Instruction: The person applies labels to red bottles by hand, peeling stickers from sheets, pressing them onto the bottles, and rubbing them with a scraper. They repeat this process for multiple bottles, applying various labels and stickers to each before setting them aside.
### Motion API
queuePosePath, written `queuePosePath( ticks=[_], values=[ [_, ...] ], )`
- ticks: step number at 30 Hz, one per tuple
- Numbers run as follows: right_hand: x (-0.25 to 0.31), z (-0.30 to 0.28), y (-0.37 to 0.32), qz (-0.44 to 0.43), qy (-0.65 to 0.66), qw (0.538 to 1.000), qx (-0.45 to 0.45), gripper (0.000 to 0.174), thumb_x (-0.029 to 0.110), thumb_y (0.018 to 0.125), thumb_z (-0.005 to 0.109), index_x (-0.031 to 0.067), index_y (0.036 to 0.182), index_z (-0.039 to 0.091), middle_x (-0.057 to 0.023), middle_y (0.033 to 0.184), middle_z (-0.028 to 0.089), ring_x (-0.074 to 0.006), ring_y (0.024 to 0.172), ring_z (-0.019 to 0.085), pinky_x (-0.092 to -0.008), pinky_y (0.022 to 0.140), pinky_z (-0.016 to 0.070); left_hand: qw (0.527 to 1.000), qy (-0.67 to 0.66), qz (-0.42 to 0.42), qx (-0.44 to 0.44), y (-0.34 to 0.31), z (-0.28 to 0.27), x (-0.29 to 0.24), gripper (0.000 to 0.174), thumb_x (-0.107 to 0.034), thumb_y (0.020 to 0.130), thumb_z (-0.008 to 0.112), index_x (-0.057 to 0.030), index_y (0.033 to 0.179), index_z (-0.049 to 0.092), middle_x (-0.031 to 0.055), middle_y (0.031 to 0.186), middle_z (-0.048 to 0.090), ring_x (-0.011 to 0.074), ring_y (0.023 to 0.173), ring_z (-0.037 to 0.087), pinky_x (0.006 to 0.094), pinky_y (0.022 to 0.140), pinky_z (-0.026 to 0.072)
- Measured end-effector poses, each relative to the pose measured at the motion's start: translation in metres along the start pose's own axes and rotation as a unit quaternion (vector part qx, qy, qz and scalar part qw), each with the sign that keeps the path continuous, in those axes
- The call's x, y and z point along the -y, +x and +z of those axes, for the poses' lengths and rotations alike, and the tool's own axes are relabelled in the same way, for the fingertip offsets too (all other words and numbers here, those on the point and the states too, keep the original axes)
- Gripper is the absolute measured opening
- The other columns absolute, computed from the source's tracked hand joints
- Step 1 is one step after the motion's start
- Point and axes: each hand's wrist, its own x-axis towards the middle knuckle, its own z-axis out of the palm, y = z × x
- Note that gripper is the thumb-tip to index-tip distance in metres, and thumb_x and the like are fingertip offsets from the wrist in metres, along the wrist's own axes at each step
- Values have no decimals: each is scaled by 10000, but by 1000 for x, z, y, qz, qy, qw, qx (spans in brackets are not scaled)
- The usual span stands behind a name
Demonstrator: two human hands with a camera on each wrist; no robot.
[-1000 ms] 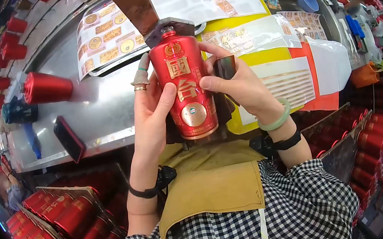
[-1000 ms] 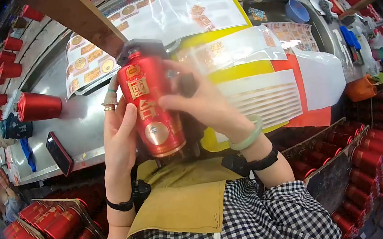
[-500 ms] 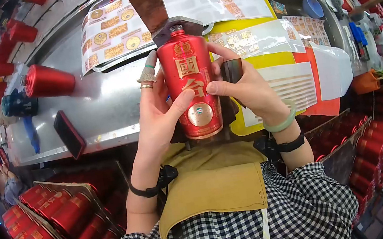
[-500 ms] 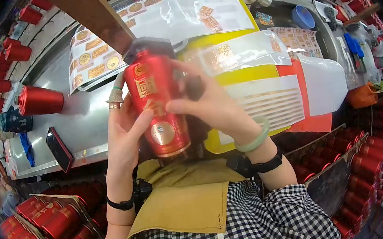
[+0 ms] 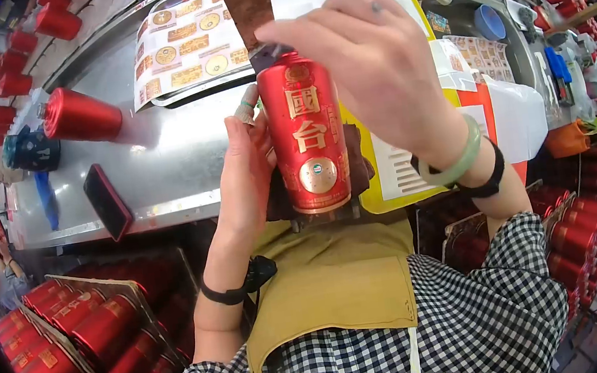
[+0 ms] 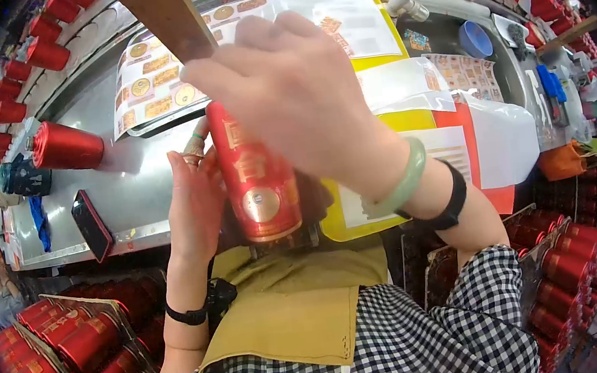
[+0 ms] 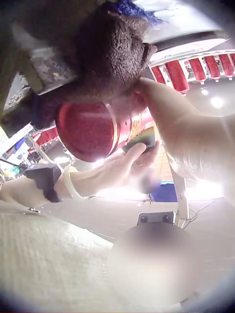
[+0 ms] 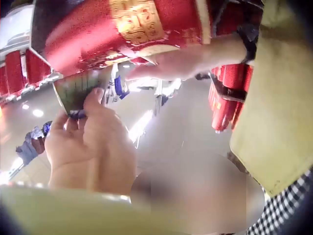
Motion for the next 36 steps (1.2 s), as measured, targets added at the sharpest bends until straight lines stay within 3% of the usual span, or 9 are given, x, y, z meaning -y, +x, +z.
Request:
queuePosePath(
  ticks=[8, 12, 14, 17, 22, 25, 27, 30, 36],
  values=[
    [20, -7, -89, -157, 182, 970, 30, 220, 118, 836, 715, 163, 1050, 742, 16, 1069, 749, -166, 873, 679, -319, 739, 553, 1000, 0, 0, 0, -10, -6, 2, 889, -718, 1066, 200, -67, 1671, 199, 185, 1678, 330, 308, 1529, 362, 471, 1259, 283],
    [14, 4, -89, 191, 302, 934, -2, 330, -93, 851, 713, 38, 1154, 724, -148, 1059, 743, -259, 883, 721, -345, 775, 563, 1000, 20, -2, -2, -8, -1, 1, 906, -733, 1057, 206, -63, 1668, 211, 175, 1671, 347, 303, 1522, 375, 469, 1258, 282],
    [3, 20, -86, 240, 274, 931, -28, 284, -92, 881, 703, 25, 1140, 713, -151, 1044, 737, -273, 899, 721, -359, 807, 569, 1000, 25, -2, -3, -9, -2, 1, 907, -733, 1057, 207, -62, 1667, 213, 174, 1668, 353, 302, 1520, 378, 467, 1257, 284],
    [-35, 27, -75, 152, 39, 981, -117, 274, 13, 837, 743, 92, 1100, 756, -58, 1031, 766, -245, 950, 719, -345, 827, 541, 999, 33, 1, -11, -12, -2, 1, 908, -734, 1057, 209, -59, 1664, 217, 171, 1661, 366, 299, 1517, 384, 463, 1255, 288],
    [3, 5, -64, -178, 151, 972, 24, 266, 114, 818, 745, 132, 1077, 800, 3, 1071, 797, -133, 862, 701, -275, 757, 497, 1000, -5, 2, -8, -9, -8, 10, 938, -753, 1044, 231, -46, 1662, 215, 168, 1668, 355, 309, 1517, 384, 469, 1257, 285],
    [-8, 17, -50, -110, 91, 989, -33, 278, 86, 789, 740, 123, 1065, 762, -8, 1002, 761, -176, 769, 646, -312, 692, 501, 996, 47, 69, -27, -6, 3, 13, 962, -753, 1041, 263, -26, 1667, 182, 190, 1685, 307, 320, 1543, 342, 464, 1262, 269],
    [-41, 12, -29, -48, -27, 995, -84, 301, 65, 765, 733, 120, 1061, 740, -7, 972, 741, -218, 714, 598, -337, 663, 513, 933, 283, 223, -11, -3, -4, 7, 890, -694, 994, 440, -56, 1608, 353, 246, 1671, 302, 386, 1514, 377, 487, 1232, 318],
    [-41, -6, -12, 13, 1, 988, -154, 298, 12, 818, 752, 84, 1107, 750, -35, 934, 744, -246, 808, 666, -365, 744, 539, 734, 587, 339, 45, 7, -10, -13, 726, -557, 841, 742, -219, 1474, 631, 320, 1589, 360, 476, 1390, 478, 522, 1143, 417],
    [-29, -12, -24, 75, 53, 987, -134, 298, -3, 841, 757, 63, 1132, 743, -88, 952, 739, -276, 849, 683, -361, 765, 540, 697, 612, 370, 50, 30, -21, -26, 715, -419, 729, 867, -218, 1392, 689, 230, 1440, 501, 421, 1236, 568, 503, 998, 528]
  ],
)
